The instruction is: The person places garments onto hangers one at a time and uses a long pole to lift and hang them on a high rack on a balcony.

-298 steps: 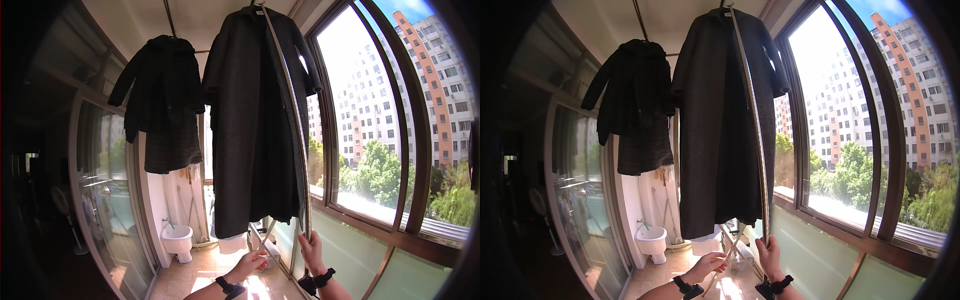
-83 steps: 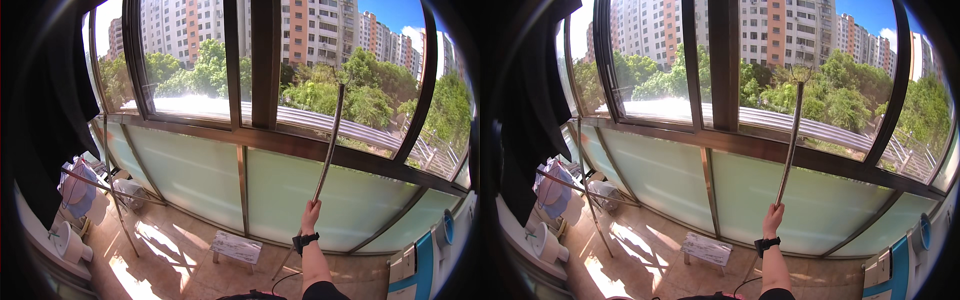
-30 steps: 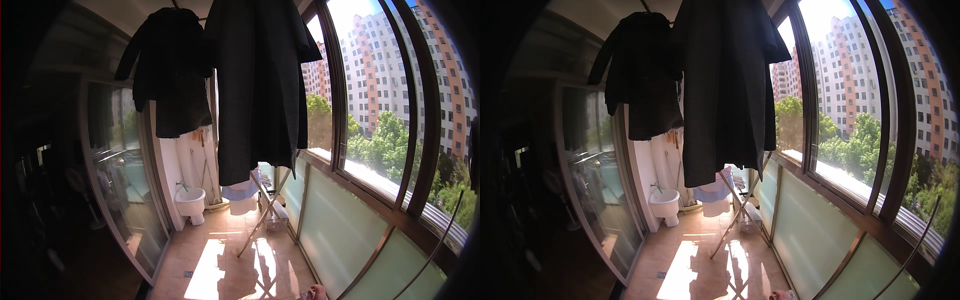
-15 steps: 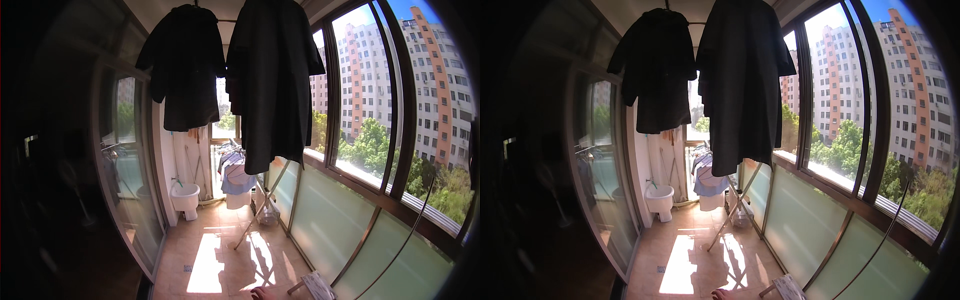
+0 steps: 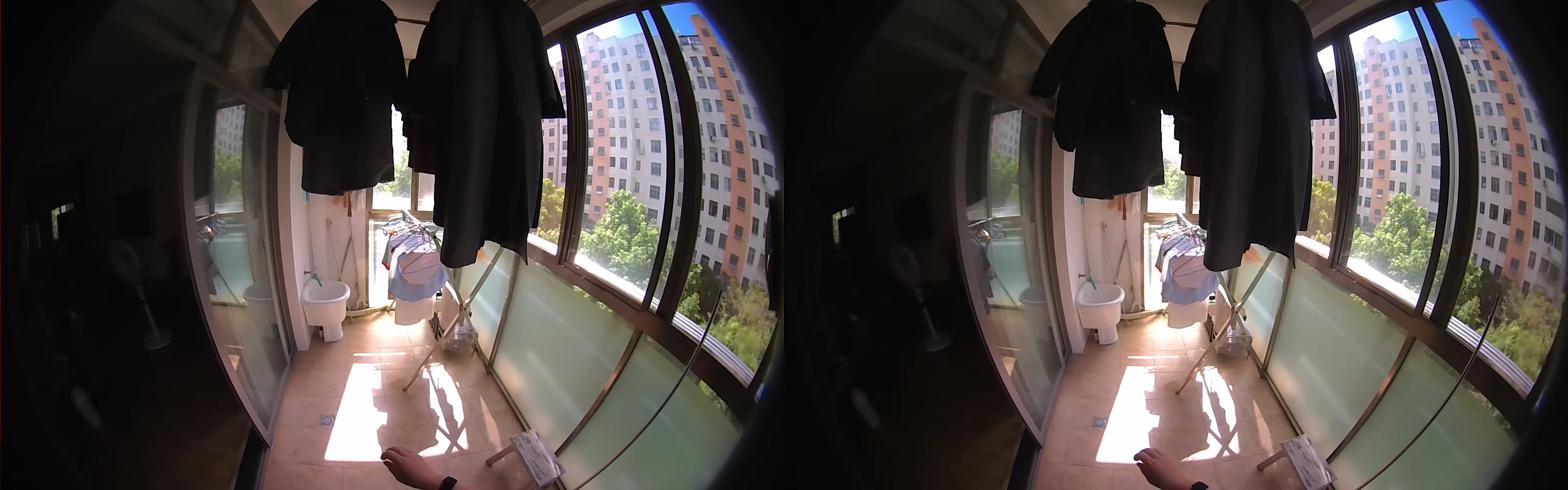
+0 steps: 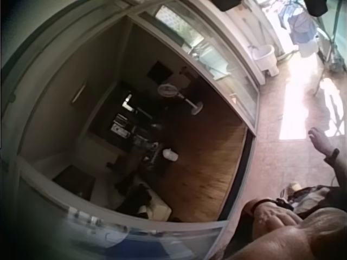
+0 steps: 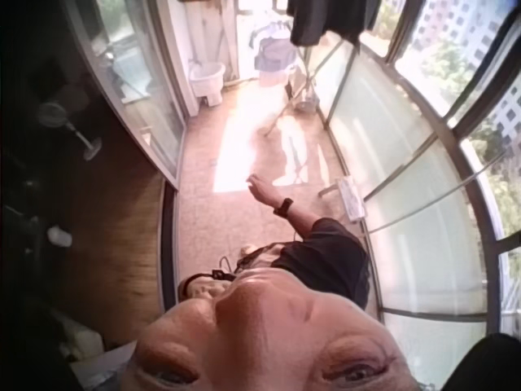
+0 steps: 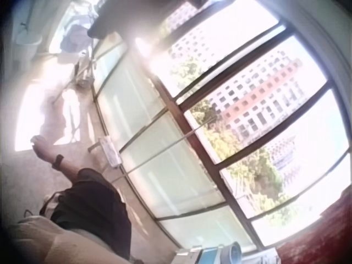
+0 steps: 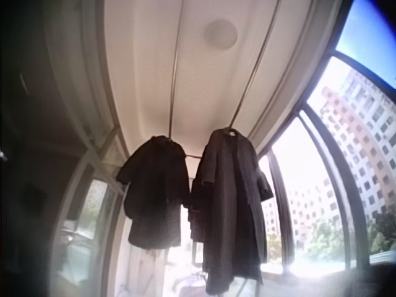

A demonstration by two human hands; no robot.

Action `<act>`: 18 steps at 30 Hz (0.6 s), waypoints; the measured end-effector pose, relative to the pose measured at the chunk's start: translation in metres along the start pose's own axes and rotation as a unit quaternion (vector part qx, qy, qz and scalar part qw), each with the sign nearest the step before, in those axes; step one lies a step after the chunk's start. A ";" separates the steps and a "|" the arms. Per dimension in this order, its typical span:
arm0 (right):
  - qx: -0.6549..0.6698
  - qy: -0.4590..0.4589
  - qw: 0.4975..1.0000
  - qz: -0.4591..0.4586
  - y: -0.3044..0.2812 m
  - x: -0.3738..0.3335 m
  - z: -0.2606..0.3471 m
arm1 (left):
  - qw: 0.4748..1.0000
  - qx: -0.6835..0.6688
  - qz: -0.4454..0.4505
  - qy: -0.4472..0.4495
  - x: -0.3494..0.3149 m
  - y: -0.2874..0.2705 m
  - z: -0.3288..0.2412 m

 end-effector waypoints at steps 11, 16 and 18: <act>-0.005 0.016 0.995 0.099 0.067 0.083 -0.061 | 0.980 0.107 0.086 -0.145 -0.018 -0.084 0.028; -0.011 0.027 0.981 0.190 0.116 0.113 -0.073 | 0.876 0.330 0.066 -0.344 -0.084 -0.172 0.058; -0.001 0.035 0.976 0.213 0.142 0.120 -0.074 | 0.789 0.444 -0.044 -0.422 -0.127 -0.225 0.046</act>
Point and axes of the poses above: each hand's wrist, its own x-axis towards the middle knuckle, its own y-axis out of the palm, z = x × y, the point moved 10 cm from there along x, towards the middle knuckle, and after that the axes turned 14 degrees about x, right-handed, at the moved point
